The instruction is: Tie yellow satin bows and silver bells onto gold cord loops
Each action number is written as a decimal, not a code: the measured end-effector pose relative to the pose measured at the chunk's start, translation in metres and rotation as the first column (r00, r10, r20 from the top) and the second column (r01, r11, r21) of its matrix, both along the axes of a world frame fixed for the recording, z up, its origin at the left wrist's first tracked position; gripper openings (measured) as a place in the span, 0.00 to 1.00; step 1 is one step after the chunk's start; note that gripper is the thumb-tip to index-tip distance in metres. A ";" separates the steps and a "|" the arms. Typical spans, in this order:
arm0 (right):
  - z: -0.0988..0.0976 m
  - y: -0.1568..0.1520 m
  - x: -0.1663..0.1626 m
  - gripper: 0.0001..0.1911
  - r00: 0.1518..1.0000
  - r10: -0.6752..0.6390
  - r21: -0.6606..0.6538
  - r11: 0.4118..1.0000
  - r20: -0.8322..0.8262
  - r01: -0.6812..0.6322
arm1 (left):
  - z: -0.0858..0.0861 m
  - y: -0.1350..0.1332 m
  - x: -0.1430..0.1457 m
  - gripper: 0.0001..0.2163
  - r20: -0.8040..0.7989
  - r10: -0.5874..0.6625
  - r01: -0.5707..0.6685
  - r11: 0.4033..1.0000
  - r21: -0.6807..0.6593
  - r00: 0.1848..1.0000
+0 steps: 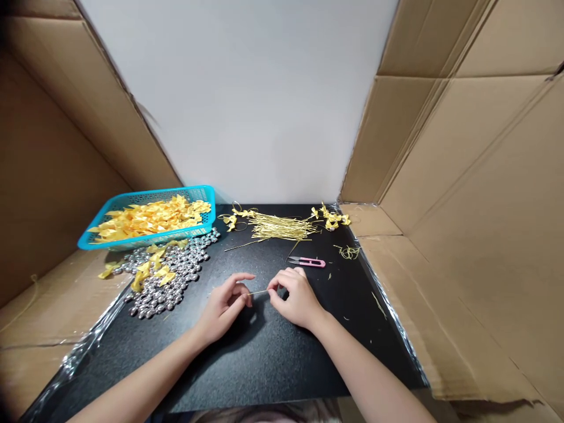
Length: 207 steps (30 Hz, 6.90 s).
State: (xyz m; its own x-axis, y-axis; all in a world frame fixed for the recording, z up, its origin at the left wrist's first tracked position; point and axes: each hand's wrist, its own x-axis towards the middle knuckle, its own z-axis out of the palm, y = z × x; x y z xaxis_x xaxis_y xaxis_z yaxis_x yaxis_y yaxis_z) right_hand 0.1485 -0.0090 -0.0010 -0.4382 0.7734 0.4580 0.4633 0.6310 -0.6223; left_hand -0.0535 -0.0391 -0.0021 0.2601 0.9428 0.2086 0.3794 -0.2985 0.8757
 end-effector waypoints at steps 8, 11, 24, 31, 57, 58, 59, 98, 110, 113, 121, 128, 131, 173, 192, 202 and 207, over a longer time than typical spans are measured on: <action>0.005 -0.003 0.001 0.06 0.999 0.049 0.127 0.991 0.011 -0.050 | 0.022 0.009 -0.009 0.11 -0.387 0.078 0.022 0.968 0.249 0.919; 0.007 -0.004 0.001 0.06 0.997 0.076 0.182 0.980 0.015 -0.077 | 0.033 0.019 -0.006 0.10 -0.382 -0.119 0.163 0.983 0.085 0.917; 0.004 -0.003 -0.001 0.06 0.976 -0.115 0.171 0.974 -0.187 0.147 | 0.009 0.032 0.001 0.17 0.246 -0.069 0.160 0.914 -0.374 0.967; 0.005 -0.002 0.001 0.05 0.984 -0.086 0.169 0.979 -0.157 0.113 | 0.010 0.027 0.001 0.16 0.192 -0.118 0.180 0.922 -0.344 0.974; 0.003 -0.008 -0.005 0.06 0.993 -0.108 0.260 0.961 0.051 0.091 | 0.009 0.019 0.009 0.09 -0.027 -0.051 0.050 0.998 -0.034 0.998; 0.003 -0.008 -0.005 0.06 0.993 -0.107 0.240 0.966 0.047 0.093 | 0.009 0.019 0.009 0.09 -0.041 -0.058 0.057 0.998 -0.017 0.997; 0.002 -0.008 -0.005 0.06 0.994 -0.108 0.204 0.974 0.034 0.098 | 0.009 0.019 0.010 0.09 -0.045 -0.064 0.064 0.998 -0.008 0.997; -0.005 -0.009 -0.011 0.07 0.945 -0.052 -0.329 0.942 -0.323 -0.061 | 0.000 0.015 0.018 0.07 0.374 0.253 -0.062 0.889 -0.453 0.892; -0.002 -0.008 -0.010 0.07 0.959 -0.059 -0.303 0.953 -0.279 -0.030 | 0.003 0.013 0.017 0.06 0.316 0.236 -0.088 0.904 -0.418 0.919; -0.001 -0.008 -0.010 0.07 0.964 -0.058 -0.307 0.952 -0.258 -0.024 | 0.003 0.014 0.016 0.06 0.305 0.201 -0.065 0.913 -0.404 0.931; -0.001 -0.009 -0.008 0.08 0.985 -0.037 -0.294 0.956 -0.168 -0.014 | 0.004 0.017 0.013 0.05 0.398 0.093 0.063 0.930 -0.361 0.913; 0.000 -0.010 -0.008 0.07 0.985 -0.035 -0.274 0.962 -0.172 -0.014 | -0.001 0.014 0.014 0.08 0.361 0.177 -0.006 0.903 -0.429 0.916; 0.000 -0.010 -0.008 0.07 0.984 -0.043 -0.279 0.960 -0.173 -0.008 | 0.001 0.015 0.014 0.07 0.324 0.187 -0.031 0.902 -0.431 0.927; 0.003 -0.010 -0.002 0.04 0.996 -0.083 -0.003 0.997 -0.038 0.083 | 0.006 0.017 0.011 0.09 0.276 0.081 0.080 0.848 -0.524 0.958; 0.004 -0.011 -0.002 0.05 0.998 -0.030 -0.048 0.998 0.053 0.032 | 0.008 0.019 0.009 0.10 0.245 0.027 0.118 0.823 -0.556 0.969; 0.004 -0.009 0.001 0.06 1.000 -0.010 -0.088 0.996 -0.027 0.008 | 0.011 0.020 0.010 0.10 0.257 0.008 0.118 0.872 -0.474 0.967; 0.005 -0.010 0.000 0.05 1.000 0.004 -0.094 0.996 -0.019 -0.006 | 0.011 0.019 0.012 0.10 0.302 -0.001 0.156 0.857 -0.491 0.953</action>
